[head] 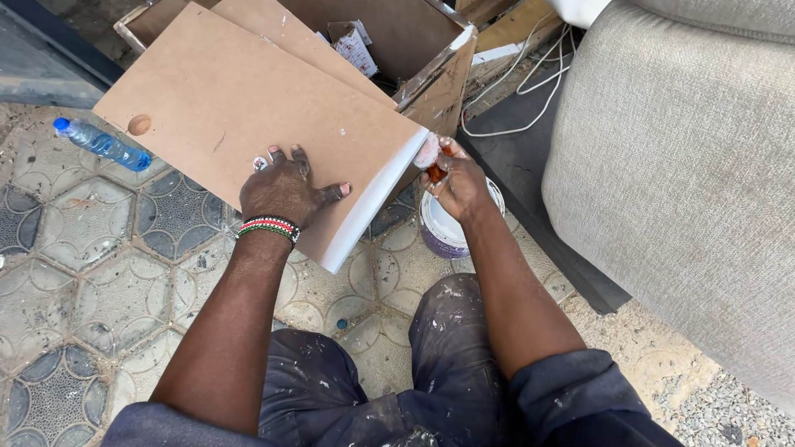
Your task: The person paints a rectangular wooden board white using a small brush and a paint can. They first paint the face of the board, then flip it to paint the edges, and finally paint the other side.
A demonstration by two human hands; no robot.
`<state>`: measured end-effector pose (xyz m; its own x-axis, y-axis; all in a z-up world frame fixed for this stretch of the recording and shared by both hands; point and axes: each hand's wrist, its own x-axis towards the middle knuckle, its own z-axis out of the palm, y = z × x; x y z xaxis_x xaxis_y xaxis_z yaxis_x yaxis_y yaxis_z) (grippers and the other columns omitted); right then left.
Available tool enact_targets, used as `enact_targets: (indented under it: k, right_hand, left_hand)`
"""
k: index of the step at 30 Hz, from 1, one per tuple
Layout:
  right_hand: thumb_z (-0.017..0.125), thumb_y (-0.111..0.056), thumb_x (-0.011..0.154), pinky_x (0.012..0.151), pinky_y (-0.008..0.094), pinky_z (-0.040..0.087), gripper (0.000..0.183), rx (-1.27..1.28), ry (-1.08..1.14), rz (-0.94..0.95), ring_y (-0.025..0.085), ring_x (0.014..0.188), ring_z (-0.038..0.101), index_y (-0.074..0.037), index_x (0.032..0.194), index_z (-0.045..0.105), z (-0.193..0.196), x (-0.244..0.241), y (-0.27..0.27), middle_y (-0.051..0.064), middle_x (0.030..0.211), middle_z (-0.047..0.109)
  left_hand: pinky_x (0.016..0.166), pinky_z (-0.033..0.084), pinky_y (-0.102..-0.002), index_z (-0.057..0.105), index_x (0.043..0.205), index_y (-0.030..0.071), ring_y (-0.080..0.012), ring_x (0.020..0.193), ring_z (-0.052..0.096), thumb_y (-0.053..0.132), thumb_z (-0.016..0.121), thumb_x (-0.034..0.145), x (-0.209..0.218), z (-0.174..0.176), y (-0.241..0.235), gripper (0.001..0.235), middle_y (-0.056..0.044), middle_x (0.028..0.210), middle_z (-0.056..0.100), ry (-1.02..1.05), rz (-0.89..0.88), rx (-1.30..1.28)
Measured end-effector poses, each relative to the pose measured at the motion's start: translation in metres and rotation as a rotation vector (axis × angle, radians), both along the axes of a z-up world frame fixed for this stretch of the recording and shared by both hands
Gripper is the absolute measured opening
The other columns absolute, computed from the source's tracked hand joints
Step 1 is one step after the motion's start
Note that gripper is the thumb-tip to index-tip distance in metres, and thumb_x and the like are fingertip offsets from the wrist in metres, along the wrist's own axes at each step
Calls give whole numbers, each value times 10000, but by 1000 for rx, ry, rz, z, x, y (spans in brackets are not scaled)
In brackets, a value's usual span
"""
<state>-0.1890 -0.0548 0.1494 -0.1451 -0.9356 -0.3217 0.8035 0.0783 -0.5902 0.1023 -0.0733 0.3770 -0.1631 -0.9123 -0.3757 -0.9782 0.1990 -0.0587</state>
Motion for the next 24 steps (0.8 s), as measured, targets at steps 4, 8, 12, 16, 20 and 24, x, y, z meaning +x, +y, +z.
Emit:
enact_targets:
  k: [4,8,12,16,20,24]
  right_hand:
    - [688,-47,1159,821,309,716,296,7,77,32,190,975,750,-164,1414,782,20,9,12,67,1186,788]
    - [546,-97,1221,762,295,705,335,125,220,123,204,955,709,-149,1452,782,35,67,64,103,1223,756]
    - [630,-64,1206,744,337,720,312,170,268,401,238,912,732,-10,1482,764,35,145,119,177,1179,745]
    - [600,-128,1223,702,383,733,286,225,301,332,290,854,810,-77,1420,801,-4,80,84,201,1142,807]
    - [527,-47,1168,699,324,683,278,180,157,14,247,811,755,-12,1387,694,39,3,39,159,1066,727]
    - [602,58,1050,711,314,674,296,68,45,58,261,832,728,-63,1287,731,49,-7,8,149,1027,721]
  left_hand:
    - [1341,490,-677,364,1894,101,-539,1724,430,881,607,1094,1,-1,2,1144,-268,1935,369,3,6,-11]
    - [1338,492,-677,366,1893,104,-535,1724,430,868,617,1102,2,-3,1,1128,-270,1931,371,12,13,-18]
    - [1343,493,-682,351,1895,106,-531,1730,421,861,631,1098,1,-1,-1,1133,-263,1942,351,6,18,7]
    - [1346,493,-672,349,1899,106,-531,1732,417,878,610,1103,1,-2,0,1139,-265,1941,355,-10,4,-13]
    - [1332,500,-684,349,1898,108,-537,1728,412,871,623,1100,-2,4,6,1137,-265,1941,351,8,19,-7]
    - [1344,481,-690,353,1897,104,-538,1732,400,843,639,1108,-2,8,10,1119,-273,1937,354,33,26,-23]
